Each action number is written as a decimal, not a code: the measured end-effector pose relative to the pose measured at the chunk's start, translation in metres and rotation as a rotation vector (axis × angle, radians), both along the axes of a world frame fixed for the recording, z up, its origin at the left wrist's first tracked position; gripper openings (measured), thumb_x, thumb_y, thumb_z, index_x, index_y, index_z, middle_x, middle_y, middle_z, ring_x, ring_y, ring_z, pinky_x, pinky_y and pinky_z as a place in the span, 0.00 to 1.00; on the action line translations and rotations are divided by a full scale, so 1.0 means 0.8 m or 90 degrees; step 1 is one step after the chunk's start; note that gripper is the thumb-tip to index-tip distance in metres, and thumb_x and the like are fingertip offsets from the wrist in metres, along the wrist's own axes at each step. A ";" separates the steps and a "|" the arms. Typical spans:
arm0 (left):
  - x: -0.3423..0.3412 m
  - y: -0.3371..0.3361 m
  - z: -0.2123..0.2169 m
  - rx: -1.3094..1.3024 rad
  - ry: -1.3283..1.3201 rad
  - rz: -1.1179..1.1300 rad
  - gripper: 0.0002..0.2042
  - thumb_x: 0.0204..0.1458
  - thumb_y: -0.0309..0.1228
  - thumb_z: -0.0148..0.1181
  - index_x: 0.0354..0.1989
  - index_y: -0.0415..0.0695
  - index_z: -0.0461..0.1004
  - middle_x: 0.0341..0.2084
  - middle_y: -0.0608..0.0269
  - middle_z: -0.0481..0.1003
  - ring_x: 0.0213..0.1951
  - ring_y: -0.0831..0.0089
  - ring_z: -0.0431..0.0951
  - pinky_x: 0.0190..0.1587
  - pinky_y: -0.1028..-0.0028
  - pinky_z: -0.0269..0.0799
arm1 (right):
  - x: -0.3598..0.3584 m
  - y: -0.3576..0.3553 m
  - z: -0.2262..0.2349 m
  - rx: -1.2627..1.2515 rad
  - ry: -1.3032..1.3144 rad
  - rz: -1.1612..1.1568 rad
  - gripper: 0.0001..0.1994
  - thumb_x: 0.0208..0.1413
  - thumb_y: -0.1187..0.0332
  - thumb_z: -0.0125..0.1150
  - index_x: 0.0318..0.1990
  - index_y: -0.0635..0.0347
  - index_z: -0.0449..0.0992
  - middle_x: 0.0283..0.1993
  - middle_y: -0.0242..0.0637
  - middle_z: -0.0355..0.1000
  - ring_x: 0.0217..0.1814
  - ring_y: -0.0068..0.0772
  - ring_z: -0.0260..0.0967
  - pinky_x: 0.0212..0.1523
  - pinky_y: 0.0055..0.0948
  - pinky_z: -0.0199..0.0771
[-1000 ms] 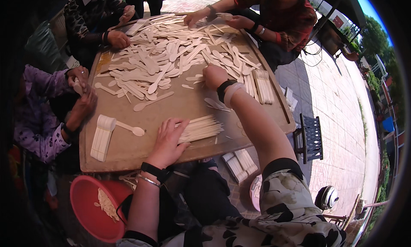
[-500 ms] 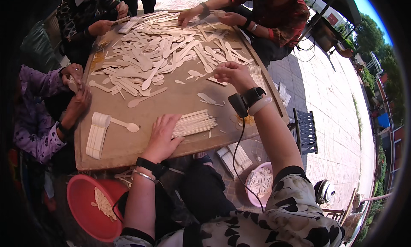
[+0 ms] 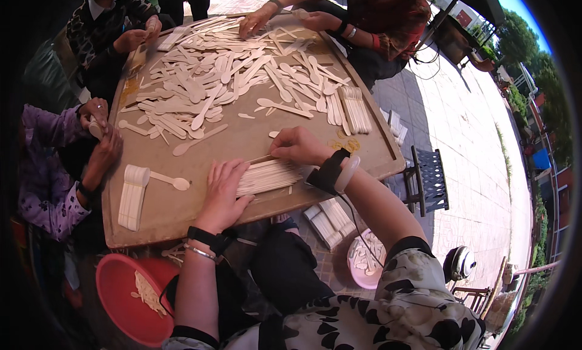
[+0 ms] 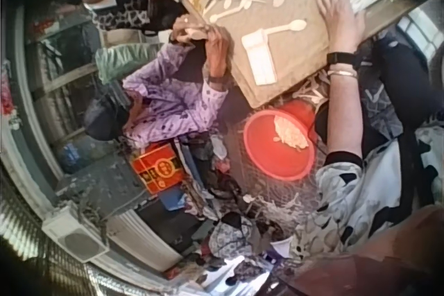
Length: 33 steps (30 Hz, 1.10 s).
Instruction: Bundling wooden spoons with rubber bands and placing them in a bag.
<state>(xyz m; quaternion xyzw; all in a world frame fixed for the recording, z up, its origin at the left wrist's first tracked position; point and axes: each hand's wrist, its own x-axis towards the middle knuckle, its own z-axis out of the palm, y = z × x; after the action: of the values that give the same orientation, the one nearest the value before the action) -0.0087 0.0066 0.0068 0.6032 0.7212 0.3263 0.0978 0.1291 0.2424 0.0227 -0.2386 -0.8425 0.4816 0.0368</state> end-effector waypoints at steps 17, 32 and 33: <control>0.005 -0.002 0.007 0.022 0.034 0.040 0.33 0.41 0.27 0.70 0.61 0.41 0.68 0.60 0.51 0.65 0.67 0.51 0.59 0.71 0.55 0.49 | -0.028 0.006 0.008 0.576 0.122 0.016 0.05 0.49 0.70 0.60 0.25 0.59 0.77 0.32 0.40 0.72 0.39 0.46 0.72 0.42 0.42 0.72; 0.004 0.002 0.006 0.009 -0.027 -0.008 0.32 0.42 0.27 0.70 0.59 0.40 0.65 0.55 0.51 0.67 0.60 0.50 0.63 0.67 0.55 0.55 | -0.047 0.114 -0.015 0.538 -0.230 -0.288 0.13 0.49 0.61 0.64 0.40 0.59 0.83 0.46 0.47 0.77 0.46 0.51 0.77 0.47 0.44 0.77; 0.005 0.001 0.008 0.006 -0.032 -0.005 0.33 0.42 0.27 0.70 0.60 0.40 0.65 0.55 0.51 0.67 0.60 0.49 0.63 0.66 0.56 0.56 | -0.050 0.116 -0.017 0.537 -0.229 -0.285 0.13 0.49 0.61 0.64 0.40 0.59 0.83 0.46 0.47 0.77 0.46 0.51 0.77 0.47 0.44 0.77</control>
<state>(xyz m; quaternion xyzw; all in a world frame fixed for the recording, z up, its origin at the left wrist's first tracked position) -0.0047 0.0078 0.0134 0.5982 0.7146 0.3442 0.1142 0.0890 0.3355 0.0095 -0.4569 -0.8847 0.0314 0.0868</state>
